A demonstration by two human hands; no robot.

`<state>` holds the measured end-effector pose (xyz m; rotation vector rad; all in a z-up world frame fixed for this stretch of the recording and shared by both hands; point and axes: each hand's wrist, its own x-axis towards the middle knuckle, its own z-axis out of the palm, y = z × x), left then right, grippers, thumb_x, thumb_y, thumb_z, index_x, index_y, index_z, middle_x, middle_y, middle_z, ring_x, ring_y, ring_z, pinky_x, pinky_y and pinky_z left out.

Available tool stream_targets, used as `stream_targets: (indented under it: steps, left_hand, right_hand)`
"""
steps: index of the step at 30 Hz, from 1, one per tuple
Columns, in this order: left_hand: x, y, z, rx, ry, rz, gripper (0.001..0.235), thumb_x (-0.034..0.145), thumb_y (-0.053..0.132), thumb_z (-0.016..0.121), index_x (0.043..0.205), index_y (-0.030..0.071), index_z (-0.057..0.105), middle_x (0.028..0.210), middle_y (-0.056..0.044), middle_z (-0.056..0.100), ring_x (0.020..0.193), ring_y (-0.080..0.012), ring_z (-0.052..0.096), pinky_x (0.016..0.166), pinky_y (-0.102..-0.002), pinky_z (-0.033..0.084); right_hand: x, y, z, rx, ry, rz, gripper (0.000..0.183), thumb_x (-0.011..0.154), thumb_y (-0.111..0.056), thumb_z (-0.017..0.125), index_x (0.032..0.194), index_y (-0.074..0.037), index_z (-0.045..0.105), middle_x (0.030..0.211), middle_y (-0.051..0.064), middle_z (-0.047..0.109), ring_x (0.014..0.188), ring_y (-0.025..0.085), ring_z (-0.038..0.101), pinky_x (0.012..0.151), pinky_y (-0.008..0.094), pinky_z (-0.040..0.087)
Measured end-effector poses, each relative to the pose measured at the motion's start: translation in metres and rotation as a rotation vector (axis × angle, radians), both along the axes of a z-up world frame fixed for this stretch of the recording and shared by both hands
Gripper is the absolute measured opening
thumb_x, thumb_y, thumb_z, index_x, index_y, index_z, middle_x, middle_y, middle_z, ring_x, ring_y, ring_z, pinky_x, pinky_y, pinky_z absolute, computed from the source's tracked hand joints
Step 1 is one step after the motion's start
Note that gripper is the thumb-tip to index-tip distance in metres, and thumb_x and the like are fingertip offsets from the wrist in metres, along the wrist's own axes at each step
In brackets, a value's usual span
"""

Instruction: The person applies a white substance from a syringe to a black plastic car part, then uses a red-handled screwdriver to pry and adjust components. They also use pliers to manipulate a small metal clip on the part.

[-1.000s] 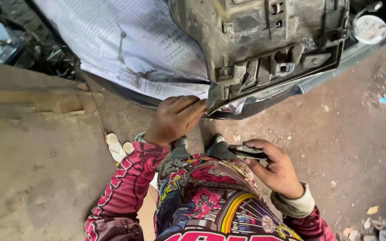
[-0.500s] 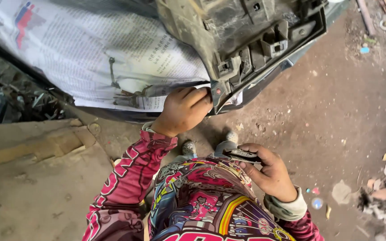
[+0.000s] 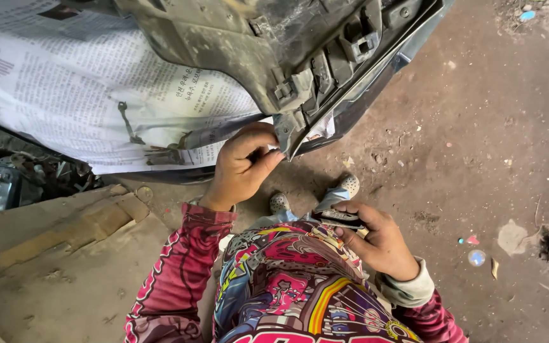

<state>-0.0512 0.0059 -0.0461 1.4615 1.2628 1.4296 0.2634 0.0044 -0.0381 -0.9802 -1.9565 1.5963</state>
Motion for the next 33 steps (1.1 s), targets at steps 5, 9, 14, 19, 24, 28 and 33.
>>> stream_targets:
  steps: [5, 9, 14, 19, 24, 28, 33]
  left_hand:
    - [-0.007, 0.007, 0.021, 0.200, 0.289, -0.040, 0.020, 0.094, -0.002, 0.074, 0.112, 0.004, 0.066, 0.109, -0.009, 0.066, 0.092, -0.0244, 0.068, 0.080, -0.035, 0.055]
    - [-0.015, 0.012, 0.029, 0.224, 0.775, 0.004, 0.014, 0.097, 0.005, 0.073, 0.106, 0.008, 0.063, 0.109, -0.009, 0.069, 0.086, -0.0281, 0.068, 0.070, -0.039, 0.052]
    - [-0.010, 0.021, 0.036, 0.178, 0.902, -0.055, 0.045, 0.089, 0.027, 0.078, 0.126, 0.006, 0.064, 0.093, -0.010, 0.064, 0.078, -0.0313, 0.067, 0.061, -0.044, 0.051]
    - [-0.012, 0.019, -0.012, 0.140, 0.622, -0.143, 0.050, 0.092, 0.029, 0.079, 0.133, 0.007, 0.060, 0.095, -0.006, 0.067, 0.078, -0.0292, 0.067, 0.065, -0.041, 0.052]
    - [0.002, 0.002, -0.034, -0.027, 0.413, -0.133, 0.034, 0.099, 0.030, 0.084, 0.106, 0.014, 0.055, 0.074, -0.004, 0.056, 0.059, -0.0170, 0.053, 0.059, -0.029, 0.045]
    - [0.022, 0.002, -0.010, -0.258, -0.847, -0.405, 0.050, 0.094, 0.016, 0.071, 0.139, 0.008, 0.052, 0.113, -0.003, 0.070, 0.063, -0.0047, 0.049, 0.055, -0.021, 0.040]
    - [0.034, -0.006, -0.028, -0.192, -0.547, -0.182, 0.046, 0.098, 0.009, 0.068, 0.142, 0.003, 0.054, 0.107, -0.003, 0.070, 0.065, -0.0018, 0.048, 0.057, -0.019, 0.040]
  right_hand:
    - [-0.002, 0.002, 0.001, -0.010, -0.039, -0.034, 0.035, 0.086, -0.002, 0.071, 0.121, 0.001, 0.064, 0.103, 0.012, 0.078, 0.094, 0.018, 0.074, 0.082, 0.032, 0.058]
    - [-0.007, 0.000, 0.003, -0.044, -0.037, -0.032, 0.036, 0.087, -0.003, 0.071, 0.122, 0.001, 0.065, 0.101, 0.012, 0.079, 0.090, 0.018, 0.075, 0.081, 0.031, 0.059]
    - [-0.016, -0.001, 0.006, 0.043, -0.017, 0.017, 0.036, 0.084, -0.002, 0.074, 0.119, 0.002, 0.065, 0.109, 0.014, 0.078, 0.097, 0.020, 0.076, 0.084, 0.032, 0.058]
    - [-0.020, -0.004, 0.008, 0.015, -0.037, 0.017, 0.037, 0.083, -0.001, 0.073, 0.119, 0.001, 0.065, 0.109, 0.014, 0.078, 0.097, 0.021, 0.077, 0.084, 0.032, 0.059]
    - [-0.013, 0.004, 0.012, 0.143, -0.013, -0.107, 0.026, 0.084, 0.002, 0.076, 0.109, -0.002, 0.070, 0.108, 0.011, 0.078, 0.098, 0.019, 0.077, 0.085, 0.029, 0.059]
    - [-0.025, 0.030, 0.057, 0.441, 0.026, -0.166, 0.026, 0.082, 0.004, 0.076, 0.106, -0.004, 0.073, 0.115, 0.011, 0.073, 0.101, 0.018, 0.074, 0.085, 0.028, 0.059]
    - [-0.057, 0.051, 0.098, 0.792, -0.087, -0.085, 0.031, 0.081, 0.005, 0.079, 0.111, -0.003, 0.073, 0.113, 0.013, 0.071, 0.097, 0.024, 0.072, 0.082, 0.033, 0.058]
